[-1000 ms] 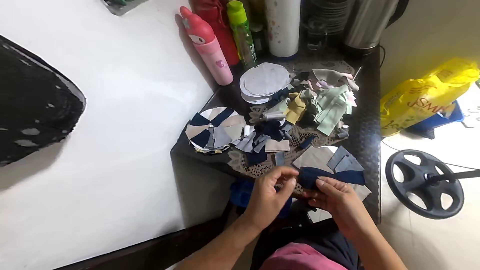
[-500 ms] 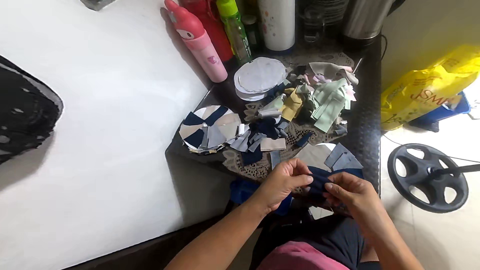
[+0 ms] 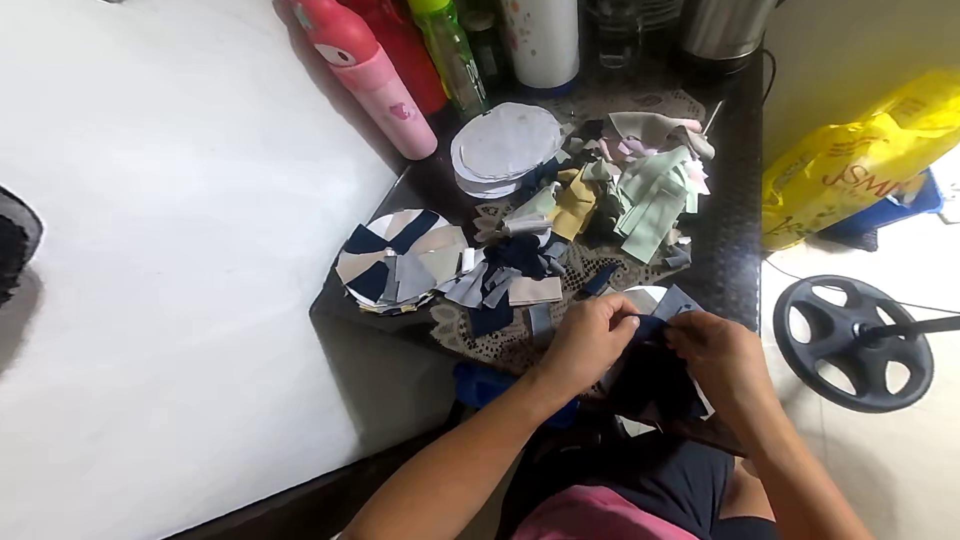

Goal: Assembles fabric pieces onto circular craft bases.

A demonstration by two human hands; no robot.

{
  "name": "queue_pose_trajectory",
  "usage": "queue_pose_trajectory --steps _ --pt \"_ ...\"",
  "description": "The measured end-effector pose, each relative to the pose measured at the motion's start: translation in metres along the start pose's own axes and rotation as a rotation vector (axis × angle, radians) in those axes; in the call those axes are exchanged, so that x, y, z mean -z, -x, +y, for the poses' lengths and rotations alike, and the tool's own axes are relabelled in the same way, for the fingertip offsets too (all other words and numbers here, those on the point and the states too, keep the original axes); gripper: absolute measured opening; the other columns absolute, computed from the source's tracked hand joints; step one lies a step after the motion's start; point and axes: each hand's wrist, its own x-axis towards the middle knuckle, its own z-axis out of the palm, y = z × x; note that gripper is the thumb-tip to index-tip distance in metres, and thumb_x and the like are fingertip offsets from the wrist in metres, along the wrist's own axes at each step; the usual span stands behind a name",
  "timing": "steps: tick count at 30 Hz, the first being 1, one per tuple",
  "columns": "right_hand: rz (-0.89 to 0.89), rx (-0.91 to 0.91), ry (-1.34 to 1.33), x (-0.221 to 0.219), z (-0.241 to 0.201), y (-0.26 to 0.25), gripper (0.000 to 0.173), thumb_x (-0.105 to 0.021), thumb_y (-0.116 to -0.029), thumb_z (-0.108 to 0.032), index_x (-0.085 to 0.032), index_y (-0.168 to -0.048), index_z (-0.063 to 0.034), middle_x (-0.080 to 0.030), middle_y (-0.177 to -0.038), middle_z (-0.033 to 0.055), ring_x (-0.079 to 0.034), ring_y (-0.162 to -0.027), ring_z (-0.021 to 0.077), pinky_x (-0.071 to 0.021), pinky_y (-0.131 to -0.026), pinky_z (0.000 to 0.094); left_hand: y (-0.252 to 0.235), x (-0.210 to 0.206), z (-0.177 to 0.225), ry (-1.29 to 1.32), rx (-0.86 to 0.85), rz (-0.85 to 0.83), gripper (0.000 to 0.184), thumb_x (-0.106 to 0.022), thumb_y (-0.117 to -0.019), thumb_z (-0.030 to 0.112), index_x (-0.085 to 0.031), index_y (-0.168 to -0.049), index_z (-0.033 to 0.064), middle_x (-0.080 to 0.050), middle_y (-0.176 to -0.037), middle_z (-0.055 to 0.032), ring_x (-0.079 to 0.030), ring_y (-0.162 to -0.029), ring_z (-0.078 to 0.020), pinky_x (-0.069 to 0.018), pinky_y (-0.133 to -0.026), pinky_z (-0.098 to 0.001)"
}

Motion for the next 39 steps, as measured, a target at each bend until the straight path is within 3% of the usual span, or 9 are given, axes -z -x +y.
queue_pose_trajectory --steps 7,10,14,28,39 --pt "0.063 0.028 0.176 0.001 0.000 -0.025 0.015 -0.062 -0.0985 -0.008 -0.074 -0.103 -0.0003 -0.073 -0.093 0.0173 -0.071 -0.090 0.0320 -0.0540 -0.081 0.0529 -0.022 -0.019 -0.007 -0.376 -0.164 0.196 0.018 -0.062 -0.0974 0.015 -0.076 -0.098 0.0039 -0.073 -0.088 -0.0108 -0.070 -0.079 -0.0224 -0.0576 -0.074 -0.0398" --pt "0.081 0.022 0.199 0.001 0.002 -0.034 0.014 -0.062 -0.0981 -0.006 -0.074 -0.103 0.0006 -0.073 -0.097 0.0198 -0.070 -0.094 0.0364 -0.0530 -0.084 0.0567 -0.031 -0.025 -0.012 -0.438 -0.215 0.263 0.017 -0.064 -0.0965 0.014 -0.076 -0.092 0.0035 -0.071 -0.096 -0.0127 -0.070 -0.089 -0.0278 -0.0570 -0.078 -0.0441" --pt "0.096 0.033 0.224 0.001 0.006 -0.040 0.013 -0.065 -0.0966 -0.007 -0.072 -0.102 0.0022 -0.071 -0.095 0.0210 -0.069 -0.091 0.0379 -0.0534 -0.082 0.0578 -0.039 -0.028 -0.017 -0.465 -0.244 0.310 0.013 -0.068 -0.0935 0.012 -0.075 -0.088 0.0031 -0.070 -0.104 -0.0140 -0.069 -0.092 -0.0294 -0.0575 -0.079 -0.0456" --pt "0.212 0.114 0.260 -0.003 0.012 -0.044 0.009 -0.066 -0.0951 -0.003 -0.073 -0.097 0.0023 -0.071 -0.091 0.0211 -0.070 -0.090 0.0399 -0.0549 -0.078 0.0578 -0.046 -0.033 -0.020 -0.480 -0.265 0.362 0.010 -0.070 -0.0903 0.012 -0.074 -0.083 0.0051 -0.070 -0.105 -0.0123 -0.067 -0.099 -0.0298 -0.0554 -0.082 -0.0463" --pt "0.269 0.100 0.219 0.014 0.028 -0.040 0.010 -0.067 -0.0941 -0.003 -0.074 -0.100 0.0004 -0.070 -0.094 0.0205 -0.069 -0.085 0.0384 -0.0541 -0.074 0.0599 -0.049 -0.031 -0.018 -0.499 -0.234 0.340 0.012 -0.071 -0.0896 0.012 -0.073 -0.081 0.0048 -0.069 -0.102 -0.0117 -0.067 -0.093 -0.0272 -0.0554 -0.080 -0.0440"
